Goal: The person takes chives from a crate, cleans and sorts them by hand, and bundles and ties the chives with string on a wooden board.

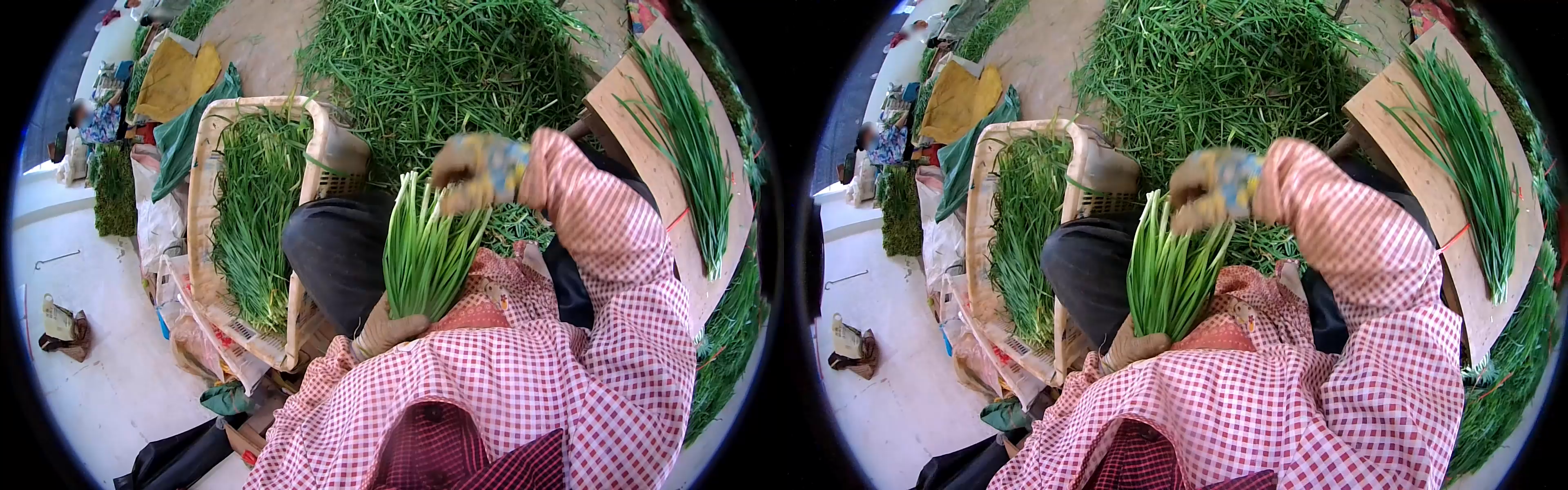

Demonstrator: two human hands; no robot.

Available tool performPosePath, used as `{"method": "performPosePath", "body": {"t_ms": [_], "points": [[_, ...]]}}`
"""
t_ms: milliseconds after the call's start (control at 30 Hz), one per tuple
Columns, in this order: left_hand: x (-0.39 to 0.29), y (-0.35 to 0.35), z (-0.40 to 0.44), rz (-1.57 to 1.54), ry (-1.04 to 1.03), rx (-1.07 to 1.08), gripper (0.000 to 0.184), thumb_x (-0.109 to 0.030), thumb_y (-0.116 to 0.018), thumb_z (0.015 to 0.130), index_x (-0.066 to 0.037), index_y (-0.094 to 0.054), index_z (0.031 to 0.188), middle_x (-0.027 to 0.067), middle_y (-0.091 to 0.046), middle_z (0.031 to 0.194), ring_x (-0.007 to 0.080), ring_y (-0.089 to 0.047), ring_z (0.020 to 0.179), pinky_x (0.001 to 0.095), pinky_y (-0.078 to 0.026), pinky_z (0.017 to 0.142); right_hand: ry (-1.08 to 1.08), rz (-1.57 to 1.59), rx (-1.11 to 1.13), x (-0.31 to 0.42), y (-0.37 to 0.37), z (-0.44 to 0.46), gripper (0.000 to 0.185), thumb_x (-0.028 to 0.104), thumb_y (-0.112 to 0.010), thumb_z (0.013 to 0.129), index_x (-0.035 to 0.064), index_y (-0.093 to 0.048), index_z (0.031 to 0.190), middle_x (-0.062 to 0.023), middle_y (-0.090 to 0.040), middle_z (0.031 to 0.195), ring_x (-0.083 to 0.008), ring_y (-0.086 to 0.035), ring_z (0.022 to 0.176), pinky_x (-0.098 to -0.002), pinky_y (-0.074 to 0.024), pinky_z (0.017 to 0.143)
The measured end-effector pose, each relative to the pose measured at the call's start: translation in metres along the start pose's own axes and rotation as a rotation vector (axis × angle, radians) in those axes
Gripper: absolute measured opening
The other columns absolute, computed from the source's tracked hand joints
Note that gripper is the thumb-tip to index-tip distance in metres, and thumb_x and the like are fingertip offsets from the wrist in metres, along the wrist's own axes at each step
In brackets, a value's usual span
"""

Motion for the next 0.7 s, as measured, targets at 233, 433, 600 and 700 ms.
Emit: {"method": "performPosePath", "body": {"t_ms": [233,433,600,700], "points": [[0.0,-0.003,0.0,0.022,0.011,-0.023,0.076,-0.011,-0.078,0.074,-0.004,-0.038,0.137,0.0091,-0.052,0.13,0.021,-0.05,0.118,0.0363,-0.038,0.103,-0.062,-0.092,0.269,-0.006,-0.04,0.005,0.033,0.035,-0.059,0.089,0.0053,-0.065,0.102,-0.0145,-0.063,0.098,-0.0297,-0.062,0.091,-0.0371,-0.0502,0.08],[0.004,0.011,-0.005,0.134,0.024,-0.022,0.075,-0.016,-0.079,0.074,-0.004,-0.04,0.136,0.008,-0.052,0.131,0.0192,-0.051,0.118,0.0357,-0.039,0.102,-0.516,-0.2,-0.113,-0.094,0.04,-0.006,0.038,0.029,-0.053,0.094,0.005,-0.052,0.124,-0.0134,-0.06,0.11,-0.0186,-0.059,0.071,-0.0264,-0.0542,0.066],[-0.004,0.0,0.001,0.078,0.023,0.052,0.074,-0.017,-0.079,0.075,-0.003,-0.041,0.137,0.0074,-0.052,0.131,0.0185,-0.049,0.12,0.0343,-0.036,0.104,-0.456,0.491,0.04,-0.036,-0.015,0.016,0.044,0.041,-0.057,0.089,0.01,-0.057,0.12,-0.0151,-0.06,0.115,-0.0175,-0.062,0.079,-0.031,-0.0527,0.071],[0.0,0.01,0.002,0.111,0.049,0.077,0.076,-0.018,-0.079,0.075,-0.003,-0.039,0.138,0.0086,-0.05,0.134,0.0201,-0.046,0.124,0.0354,-0.035,0.105,-0.327,0.497,0.083,-0.03,-0.027,0.038,0.035,0.035,-0.056,0.089,0.0078,-0.06,0.111,-0.0108,-0.062,0.105,-0.0212,-0.06,0.09,-0.0342,-0.0501,0.078]]}}
Point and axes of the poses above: each hand's wrist, its own z-axis towards the middle knuckle, its own y-axis out of the back of the hand, x = y × z, the point moved 3 cm from there along z, towards the middle knuckle
